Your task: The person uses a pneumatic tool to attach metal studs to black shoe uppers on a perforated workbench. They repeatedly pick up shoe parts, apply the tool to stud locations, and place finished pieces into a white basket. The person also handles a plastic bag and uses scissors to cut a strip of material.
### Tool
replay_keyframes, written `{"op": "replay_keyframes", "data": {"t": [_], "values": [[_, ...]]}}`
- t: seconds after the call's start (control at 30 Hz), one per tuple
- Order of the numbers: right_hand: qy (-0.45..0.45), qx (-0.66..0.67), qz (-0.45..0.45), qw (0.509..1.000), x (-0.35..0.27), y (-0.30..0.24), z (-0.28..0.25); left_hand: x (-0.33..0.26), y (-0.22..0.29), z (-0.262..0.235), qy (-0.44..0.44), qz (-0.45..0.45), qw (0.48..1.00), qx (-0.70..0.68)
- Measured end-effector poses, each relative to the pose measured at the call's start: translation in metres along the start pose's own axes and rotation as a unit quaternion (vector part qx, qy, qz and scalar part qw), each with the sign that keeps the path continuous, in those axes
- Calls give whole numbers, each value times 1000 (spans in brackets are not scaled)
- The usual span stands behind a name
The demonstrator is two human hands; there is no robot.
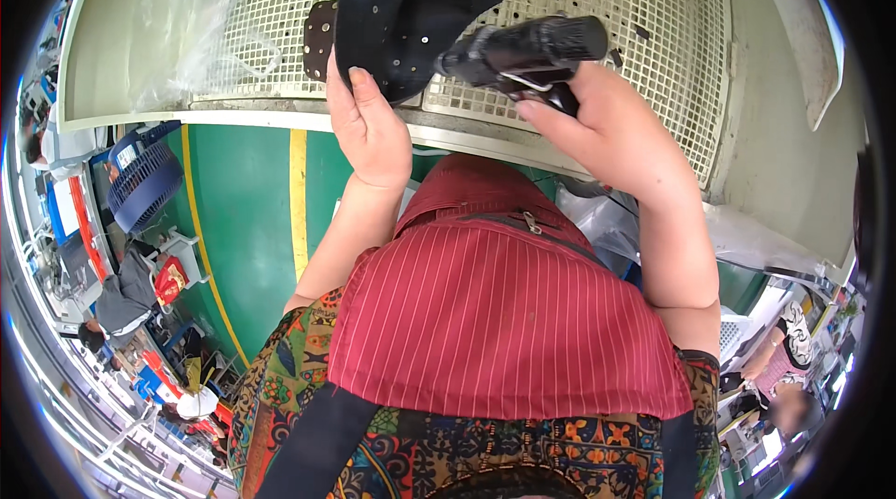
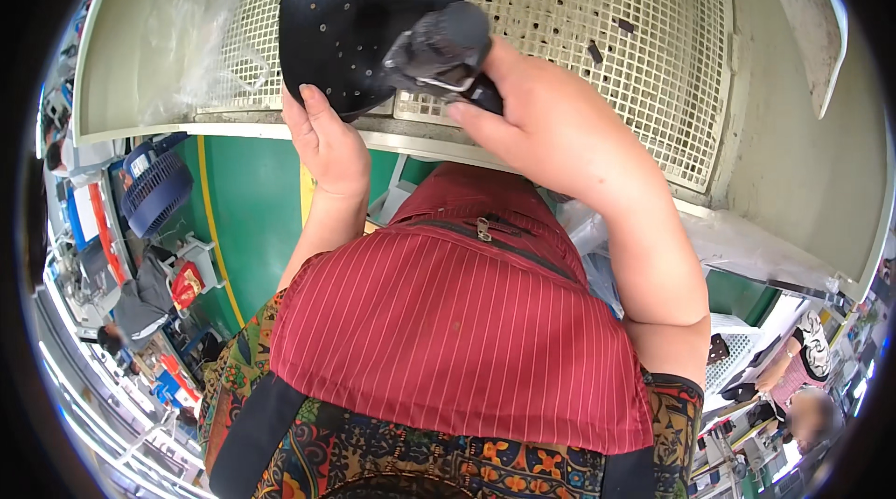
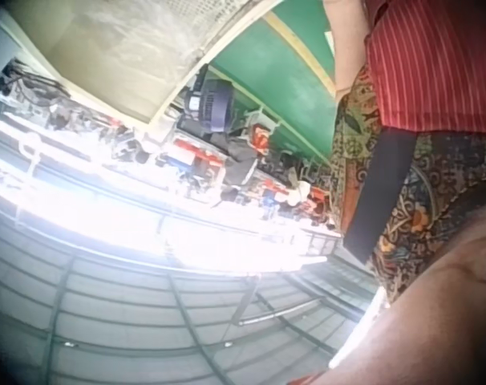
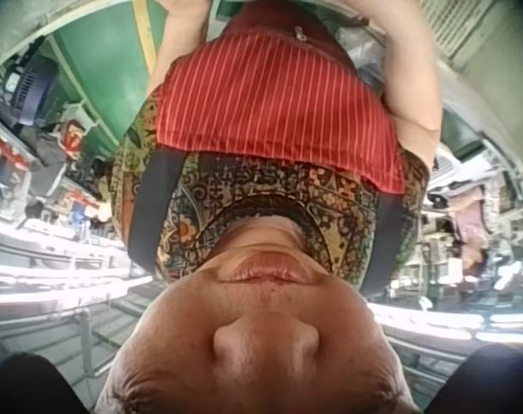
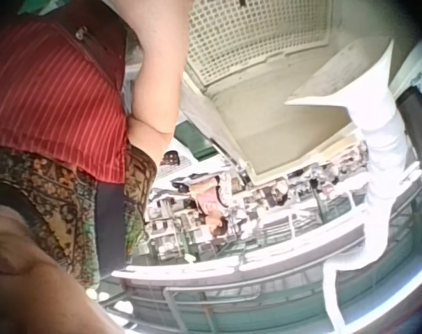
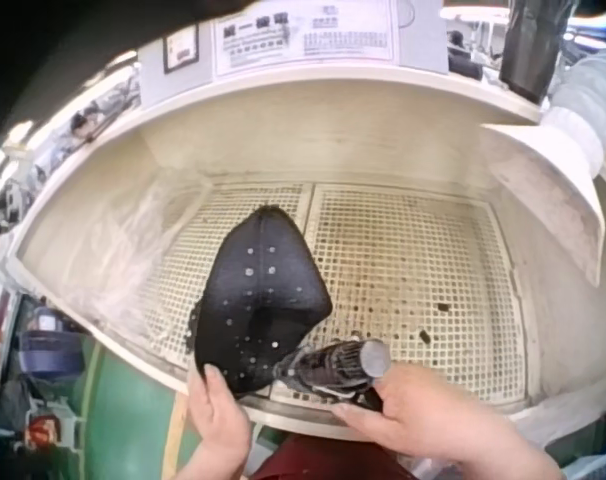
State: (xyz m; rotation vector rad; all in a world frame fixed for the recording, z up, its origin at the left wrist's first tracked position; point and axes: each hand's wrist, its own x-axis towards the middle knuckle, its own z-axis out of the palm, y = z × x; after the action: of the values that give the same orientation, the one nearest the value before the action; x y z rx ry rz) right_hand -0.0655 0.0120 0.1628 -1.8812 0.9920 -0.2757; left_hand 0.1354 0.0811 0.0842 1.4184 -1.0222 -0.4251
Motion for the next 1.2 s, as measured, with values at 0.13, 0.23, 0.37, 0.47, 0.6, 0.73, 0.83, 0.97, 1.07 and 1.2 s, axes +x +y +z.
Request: {"op": "replay_keyframes", "data": {"t": [0.13,0.23,0.37,0.47,0.6,0.73,0.83,0.97,1.07,1.2], "values": [[73,-34,-11,997,-6,7,-2,-2,-10,-1,-1,4,1000,-10],[71,-5,-16,997,2,2,7,-2,-9,0,3,-19,1000,0],[102,-22,-2,995,1,-1,6,2,-7,2,-14,-12,1000,-24],[87,-45,-25,995,-10,0,-3,5,-1,-1,-40,-17,999,16],[90,-75,21,993,-13,-5,-6,12,5,2,-55,19,998,-13],[127,-66,69,987,-22,3,-12,10,-1,4,-51,29,998,-20],[153,-46,86,983,-29,9,-14,10,-2,6,-57,17,998,-35],[200,-11,84,976,-37,17,-20,12,-1,6,-52,11,999,-9],[230,27,59,971,-42,36,-26,17,2,2,-43,4,999,27],[247,176,202,931,-44,78,-31,28,13,-2,-43,3,997,66]]}}
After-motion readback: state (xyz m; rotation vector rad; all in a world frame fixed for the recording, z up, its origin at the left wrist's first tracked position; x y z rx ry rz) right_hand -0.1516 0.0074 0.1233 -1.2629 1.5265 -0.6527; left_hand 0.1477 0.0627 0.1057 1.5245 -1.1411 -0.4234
